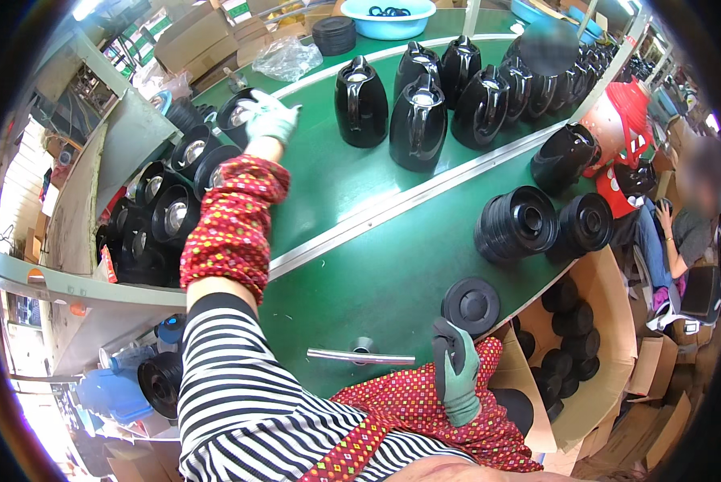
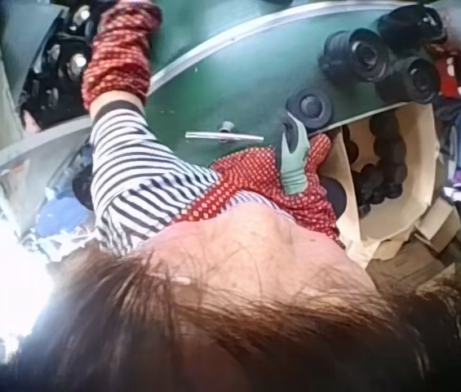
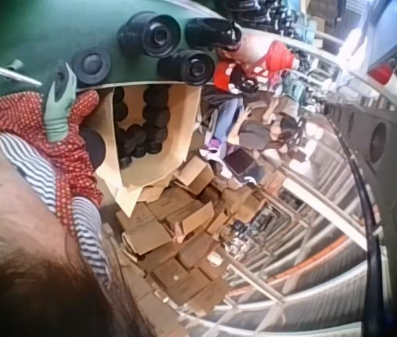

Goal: The person assembles black kettles on a green workbench by inserting a metal rod into the base and attaching a black lid. The person handles each kettle one at a time, places the assembled units on the bench, and repeats the process.

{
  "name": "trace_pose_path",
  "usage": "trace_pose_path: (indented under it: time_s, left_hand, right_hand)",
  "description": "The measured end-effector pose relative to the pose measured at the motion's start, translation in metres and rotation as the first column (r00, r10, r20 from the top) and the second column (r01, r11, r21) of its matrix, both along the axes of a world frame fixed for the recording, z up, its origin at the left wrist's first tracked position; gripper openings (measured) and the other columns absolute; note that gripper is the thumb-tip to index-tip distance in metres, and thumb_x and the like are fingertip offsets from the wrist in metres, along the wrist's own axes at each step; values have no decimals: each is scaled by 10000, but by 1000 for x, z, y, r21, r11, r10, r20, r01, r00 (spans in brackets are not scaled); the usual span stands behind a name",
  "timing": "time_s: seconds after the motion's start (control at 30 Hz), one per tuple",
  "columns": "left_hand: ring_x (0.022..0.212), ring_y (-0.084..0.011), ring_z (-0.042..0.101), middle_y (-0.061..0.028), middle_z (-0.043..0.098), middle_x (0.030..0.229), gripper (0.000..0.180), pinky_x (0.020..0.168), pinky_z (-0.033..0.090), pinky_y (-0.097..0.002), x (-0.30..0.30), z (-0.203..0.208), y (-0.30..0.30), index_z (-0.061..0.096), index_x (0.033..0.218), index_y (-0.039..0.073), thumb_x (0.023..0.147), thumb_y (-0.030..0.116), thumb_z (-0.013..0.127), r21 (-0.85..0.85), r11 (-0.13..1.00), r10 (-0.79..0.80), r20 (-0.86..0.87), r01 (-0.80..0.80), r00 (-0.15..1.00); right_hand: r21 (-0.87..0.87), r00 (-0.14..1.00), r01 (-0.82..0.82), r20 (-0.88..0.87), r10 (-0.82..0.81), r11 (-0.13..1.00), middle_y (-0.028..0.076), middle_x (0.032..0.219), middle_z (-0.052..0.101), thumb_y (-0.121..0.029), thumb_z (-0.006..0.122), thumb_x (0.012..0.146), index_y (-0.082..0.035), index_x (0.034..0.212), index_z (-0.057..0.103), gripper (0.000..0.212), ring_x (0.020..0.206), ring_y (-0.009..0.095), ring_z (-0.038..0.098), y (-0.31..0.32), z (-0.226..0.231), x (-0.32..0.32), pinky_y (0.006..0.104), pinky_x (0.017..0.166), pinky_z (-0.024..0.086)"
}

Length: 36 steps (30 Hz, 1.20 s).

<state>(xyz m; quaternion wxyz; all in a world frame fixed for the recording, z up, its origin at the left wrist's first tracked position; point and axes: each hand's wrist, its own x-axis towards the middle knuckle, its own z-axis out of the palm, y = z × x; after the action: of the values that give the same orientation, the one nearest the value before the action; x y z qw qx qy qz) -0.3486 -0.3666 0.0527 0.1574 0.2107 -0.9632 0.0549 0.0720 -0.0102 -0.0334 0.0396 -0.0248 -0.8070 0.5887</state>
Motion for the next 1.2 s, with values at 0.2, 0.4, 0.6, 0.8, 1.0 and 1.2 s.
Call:
trace_pose_path:
  time_s: [0.2,0.4,0.6,0.8,1.0,1.2]
  left_hand:
    - [928,-455,729,-236,759,1001,183,795,585,-556,-2,2,-32,752,942,63,895,182,620,13,965,-256,-142,260,956]
    - [1035,-424,729,-245,755,1096,453,899,577,-502,-7,-10,-16,616,1252,41,937,342,742,57,906,-418,-30,419,908]
    - [979,-437,711,-212,736,1046,329,842,567,-497,183,58,40,644,1138,84,843,110,788,187,550,-796,-179,814,579]
    - [891,-429,720,-236,666,1301,461,745,608,-447,337,114,115,642,1235,47,798,80,783,277,104,-993,-22,955,115]
    - [817,-295,748,-262,623,1424,426,705,614,-383,390,110,138,653,1206,-12,835,116,820,177,-312,-939,-205,934,-275]
    - [1276,-282,617,-157,379,1658,805,1003,552,-367,384,-1,123,322,1636,31,938,-36,717,876,-297,-599,-482,381,640]
  right_hand:
    - [104,999,37,-12,-36,994,189,1297,668,46,660,883,27,1364,617,484,1237,301,663,1,9,-3,362,1067,507]
    - [-30,989,102,-106,-105,994,200,1249,663,-180,730,957,-14,1350,623,439,1103,377,686,6,-14,-4,416,977,536]
    - [89,964,65,-263,-40,994,199,1481,575,-318,780,952,-69,1550,506,703,1284,290,630,6,35,-40,408,1063,506]
    - [-626,911,54,351,218,778,140,1462,592,-342,745,1003,-110,1593,445,701,1197,191,665,29,130,-44,343,870,605]
    - [-681,919,-74,238,316,729,142,1376,659,-412,762,986,2,1509,501,716,1219,213,677,54,139,31,349,1074,543]
    - [-836,960,-96,65,272,540,169,1482,593,-355,626,1058,14,1535,469,623,1352,303,598,122,49,108,460,1172,461]
